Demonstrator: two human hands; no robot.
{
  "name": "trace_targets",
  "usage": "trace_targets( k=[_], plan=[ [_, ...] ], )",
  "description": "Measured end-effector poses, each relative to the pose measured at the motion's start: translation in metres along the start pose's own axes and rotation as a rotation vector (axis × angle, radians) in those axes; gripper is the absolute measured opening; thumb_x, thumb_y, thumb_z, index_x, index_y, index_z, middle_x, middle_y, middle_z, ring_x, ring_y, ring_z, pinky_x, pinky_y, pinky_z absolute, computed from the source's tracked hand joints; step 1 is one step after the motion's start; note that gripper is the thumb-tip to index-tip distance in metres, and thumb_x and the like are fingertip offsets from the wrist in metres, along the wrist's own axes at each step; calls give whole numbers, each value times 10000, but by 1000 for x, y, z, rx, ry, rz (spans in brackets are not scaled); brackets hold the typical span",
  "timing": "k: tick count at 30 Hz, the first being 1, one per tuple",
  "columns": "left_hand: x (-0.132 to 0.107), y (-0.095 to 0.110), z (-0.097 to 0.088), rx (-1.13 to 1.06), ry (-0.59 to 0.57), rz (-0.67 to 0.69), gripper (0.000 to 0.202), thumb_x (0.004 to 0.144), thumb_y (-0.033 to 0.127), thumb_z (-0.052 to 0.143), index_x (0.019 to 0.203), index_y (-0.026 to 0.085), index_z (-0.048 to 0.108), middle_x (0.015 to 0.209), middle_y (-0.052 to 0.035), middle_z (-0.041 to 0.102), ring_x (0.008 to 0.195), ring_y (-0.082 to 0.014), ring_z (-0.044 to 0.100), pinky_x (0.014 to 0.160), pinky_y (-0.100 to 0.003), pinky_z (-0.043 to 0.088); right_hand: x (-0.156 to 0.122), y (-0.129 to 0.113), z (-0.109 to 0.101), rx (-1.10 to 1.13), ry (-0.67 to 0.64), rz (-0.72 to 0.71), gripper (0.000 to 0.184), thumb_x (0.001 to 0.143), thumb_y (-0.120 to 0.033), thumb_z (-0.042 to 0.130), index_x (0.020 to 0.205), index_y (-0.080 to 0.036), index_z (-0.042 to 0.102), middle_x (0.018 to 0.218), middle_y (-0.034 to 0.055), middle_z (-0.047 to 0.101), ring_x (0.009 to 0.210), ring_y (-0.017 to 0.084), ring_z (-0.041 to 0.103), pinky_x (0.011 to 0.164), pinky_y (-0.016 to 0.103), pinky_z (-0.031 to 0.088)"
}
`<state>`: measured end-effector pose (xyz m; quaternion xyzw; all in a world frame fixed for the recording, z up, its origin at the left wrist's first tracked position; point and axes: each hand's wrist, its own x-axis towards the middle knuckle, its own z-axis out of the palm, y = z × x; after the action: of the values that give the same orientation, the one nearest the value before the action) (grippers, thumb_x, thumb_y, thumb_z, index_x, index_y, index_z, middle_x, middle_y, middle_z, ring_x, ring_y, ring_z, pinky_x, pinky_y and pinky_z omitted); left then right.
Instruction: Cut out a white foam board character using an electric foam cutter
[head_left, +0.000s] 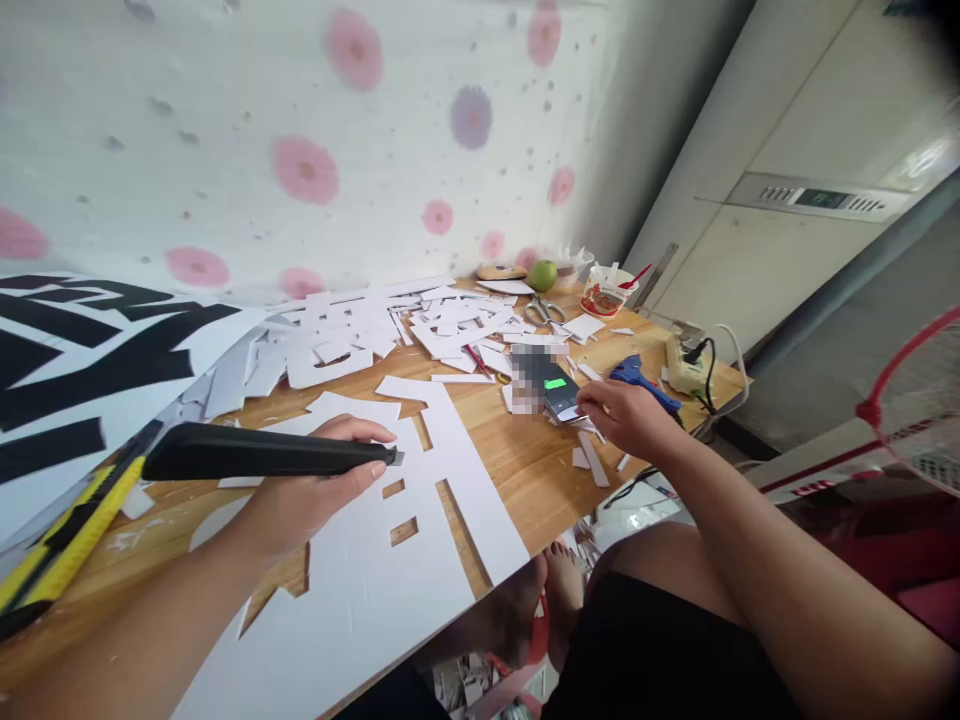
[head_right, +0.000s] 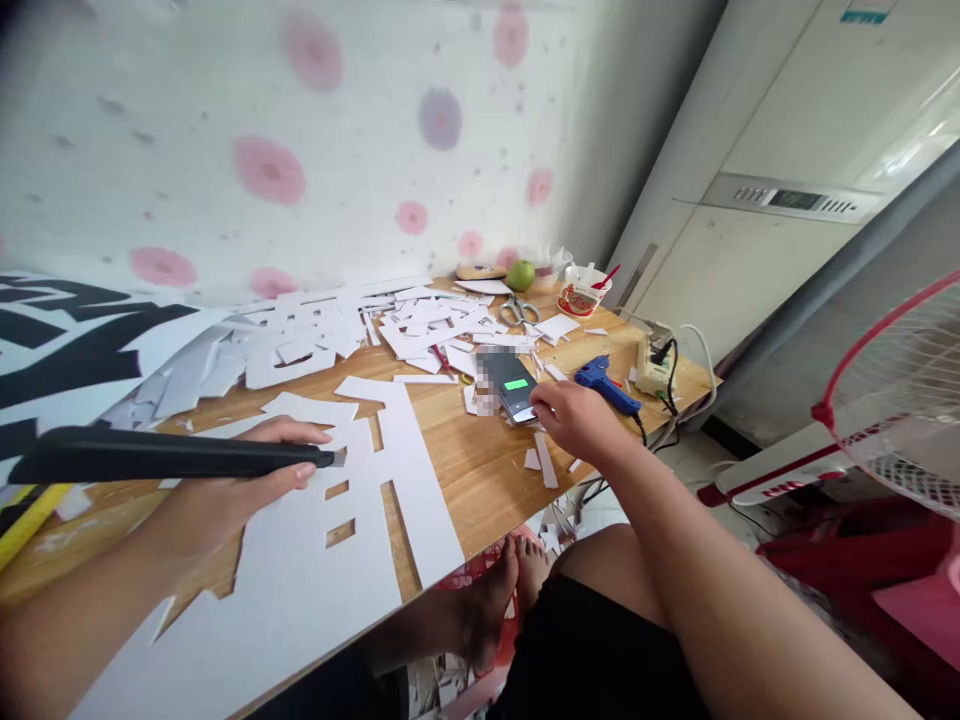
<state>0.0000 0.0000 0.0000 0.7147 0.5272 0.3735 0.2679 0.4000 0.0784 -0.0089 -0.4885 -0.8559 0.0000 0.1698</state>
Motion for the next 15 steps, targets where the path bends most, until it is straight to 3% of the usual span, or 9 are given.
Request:
trace_targets(
  k=[6, 11, 15],
  plan=[
    [-3, 2, 0, -94, -47, -194, 258, 812, 469, 630, 947, 251, 661, 938, -11, 684, 755, -201, 583, 696, -327, 447, 0, -3, 0, 5, 4, 17, 210, 930, -203, 459, 861, -195, 657, 824, 68, 715, 772, 210, 657, 716, 296, 453],
    [-4, 8, 0, -139, -41, -261, 303, 749, 414, 697, 998, 254, 632, 857, 30, 635, 765, -185, 549, 686, -292, 438, -1, -2, 0, -8, -4, 13, 211, 930, -204, 454, 866, -196, 655, 828, 72, 718, 782, 215, 662, 718, 298, 458],
    [-4, 11, 0, -122, -52, -282, 353, 771, 401, 676, 1078, 242, 604, 823, 37, 651, 768, -191, 612, 698, -301, 468, -1, 0, 1, 5, 10, 0, 208, 924, -217, 457, 879, -191, 659, 846, 82, 727, 798, 220, 674, 736, 303, 469]
  ],
)
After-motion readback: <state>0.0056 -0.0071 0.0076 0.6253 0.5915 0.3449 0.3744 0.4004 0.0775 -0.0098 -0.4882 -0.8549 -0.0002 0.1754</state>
